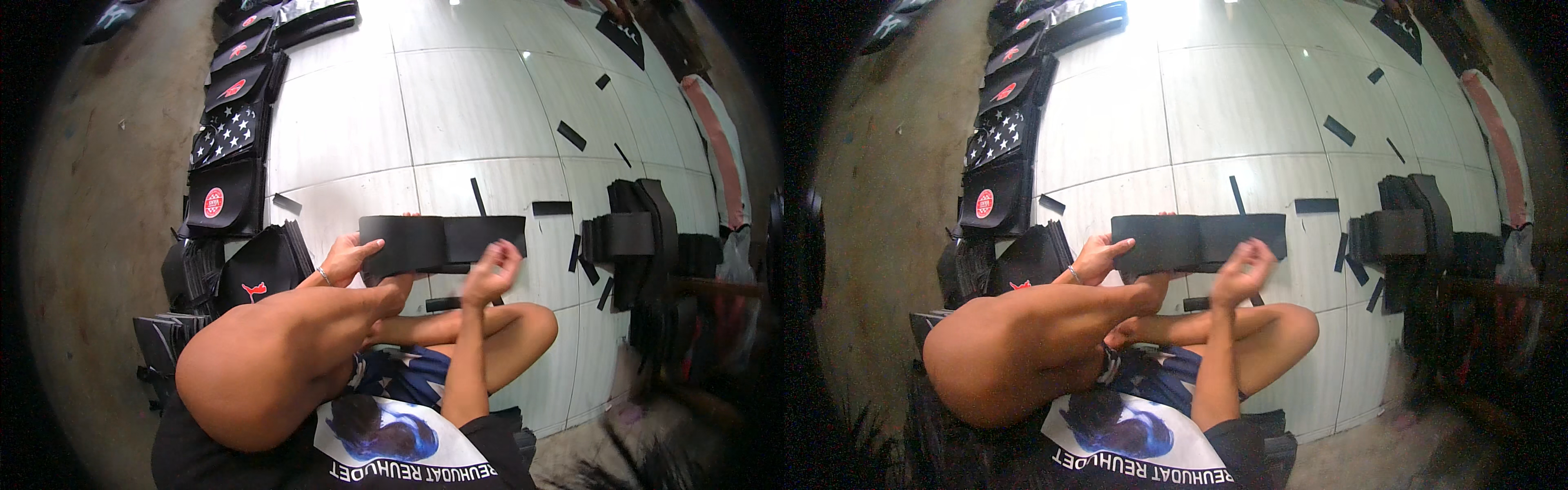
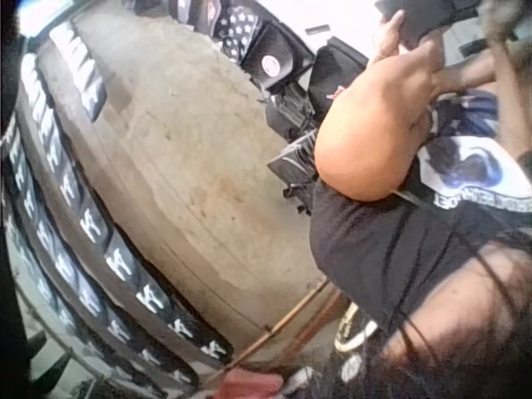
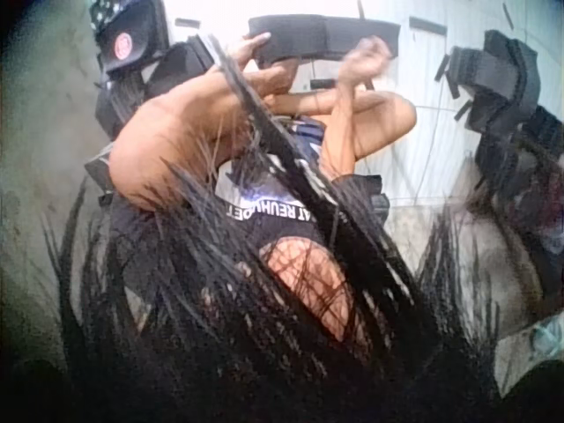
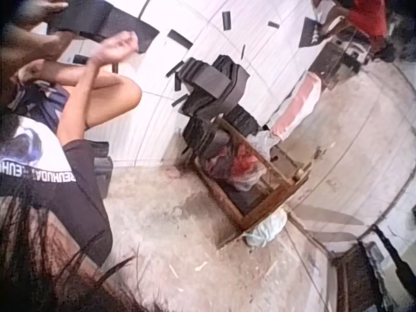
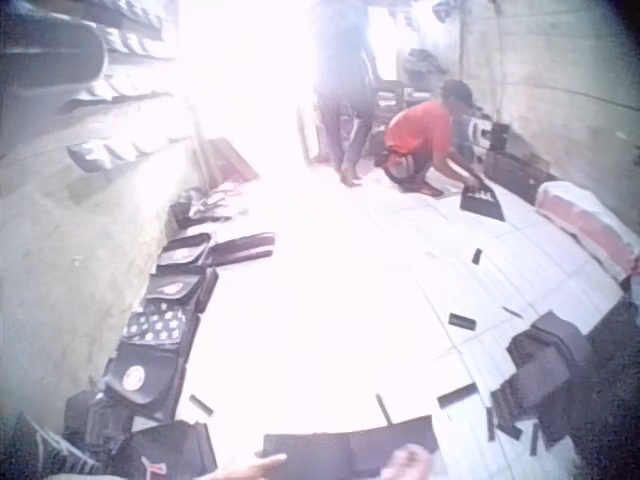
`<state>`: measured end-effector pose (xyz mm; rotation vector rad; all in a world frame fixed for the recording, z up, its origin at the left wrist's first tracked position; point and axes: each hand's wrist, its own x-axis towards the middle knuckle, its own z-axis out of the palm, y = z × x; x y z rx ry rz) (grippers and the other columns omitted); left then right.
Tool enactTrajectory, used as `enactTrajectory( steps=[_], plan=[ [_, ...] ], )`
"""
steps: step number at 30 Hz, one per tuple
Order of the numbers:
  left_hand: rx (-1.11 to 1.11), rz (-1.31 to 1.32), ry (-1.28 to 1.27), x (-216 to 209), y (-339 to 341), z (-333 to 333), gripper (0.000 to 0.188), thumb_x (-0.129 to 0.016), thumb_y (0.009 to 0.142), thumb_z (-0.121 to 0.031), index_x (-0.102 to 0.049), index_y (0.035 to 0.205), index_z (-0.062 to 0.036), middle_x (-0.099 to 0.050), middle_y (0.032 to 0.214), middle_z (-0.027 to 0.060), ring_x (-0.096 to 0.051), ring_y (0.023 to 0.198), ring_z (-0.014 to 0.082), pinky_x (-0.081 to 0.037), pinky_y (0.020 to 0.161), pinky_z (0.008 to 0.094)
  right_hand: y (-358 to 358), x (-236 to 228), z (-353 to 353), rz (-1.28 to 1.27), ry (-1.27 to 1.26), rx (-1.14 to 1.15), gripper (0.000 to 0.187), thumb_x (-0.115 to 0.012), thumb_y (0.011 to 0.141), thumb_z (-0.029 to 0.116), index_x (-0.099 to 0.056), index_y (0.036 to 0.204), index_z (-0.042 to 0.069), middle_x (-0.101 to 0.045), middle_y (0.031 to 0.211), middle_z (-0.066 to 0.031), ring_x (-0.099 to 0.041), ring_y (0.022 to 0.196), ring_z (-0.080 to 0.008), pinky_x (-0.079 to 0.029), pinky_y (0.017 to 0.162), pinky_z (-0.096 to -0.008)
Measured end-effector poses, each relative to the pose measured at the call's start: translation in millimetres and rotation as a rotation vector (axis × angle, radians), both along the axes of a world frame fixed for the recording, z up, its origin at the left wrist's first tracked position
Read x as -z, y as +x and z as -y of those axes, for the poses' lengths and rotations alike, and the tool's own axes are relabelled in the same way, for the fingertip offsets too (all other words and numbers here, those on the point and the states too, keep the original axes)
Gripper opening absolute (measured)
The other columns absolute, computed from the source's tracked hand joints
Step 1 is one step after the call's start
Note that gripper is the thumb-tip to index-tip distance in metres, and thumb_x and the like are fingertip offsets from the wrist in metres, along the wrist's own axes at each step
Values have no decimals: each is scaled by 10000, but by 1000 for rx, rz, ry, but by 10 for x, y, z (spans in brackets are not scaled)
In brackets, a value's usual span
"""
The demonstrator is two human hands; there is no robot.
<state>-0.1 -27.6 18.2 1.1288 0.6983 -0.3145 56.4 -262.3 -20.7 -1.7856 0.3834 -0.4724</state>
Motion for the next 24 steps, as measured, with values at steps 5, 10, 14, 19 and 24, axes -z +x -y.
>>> enactTrajectory(
  steps=[5, 10, 14, 19, 24],
  plan=[
    [95, 13, 54, 136, -83, -107, 224, -658, 872, -63, -620, 1063, 49, -674, 989, 96, -640, 841, 146, -530, 730, 296, -401, -262, -740, 86, -201, -702, 265, -688, 835, 185, -647, 1033, 14, -610, 1054, -125, -565, 958, -295, -442, 871, -407],
    [123, -27, 187, 2, -16, 2, 205, -677, 855, -54, -640, 1031, 45, -676, 981, 91, -629, 863, 136, -521, 746, 290, -434, -124, -800, 33, -66, -659, 194, -683, 822, 137, -689, 969, 9, -641, 985, -116, -581, 913, -295, -462, 839, -390],
    [38, 51, 158, -35, -44, -9, 202, -673, 861, -59, -646, 1026, 55, -683, 951, 94, -643, 835, 152, -531, 717, 303, -225, -14, -480, -237, 261, -591, 159, -629, 895, 128, -685, 943, -13, -663, 930, -29, -615, 814, -186, -500, 723, -347],
    [15, -27, 43, -229, -17, 20, 230, -662, 866, -54, -628, 1067, 53, -673, 999, 115, -643, 887, 169, -533, 745, 313, 163, 164, 354, -210, 359, 90, 167, -569, 927, 103, -604, 1026, -27, -618, 997, -96, -590, 815, -177, -496, 739, -311],
    [81, -6, 15, -129, -80, -9, 266, -686, 845, -47, -616, 1083, 49, -671, 1006, 98, -642, 859, 148, -533, 733, 288, -209, -183, -351, -158, 66, -496, 261, -683, 849, 170, -621, 1055, 22, -611, 1007, -113, -584, 899, -220, -485, 794, -335]
  ],
)
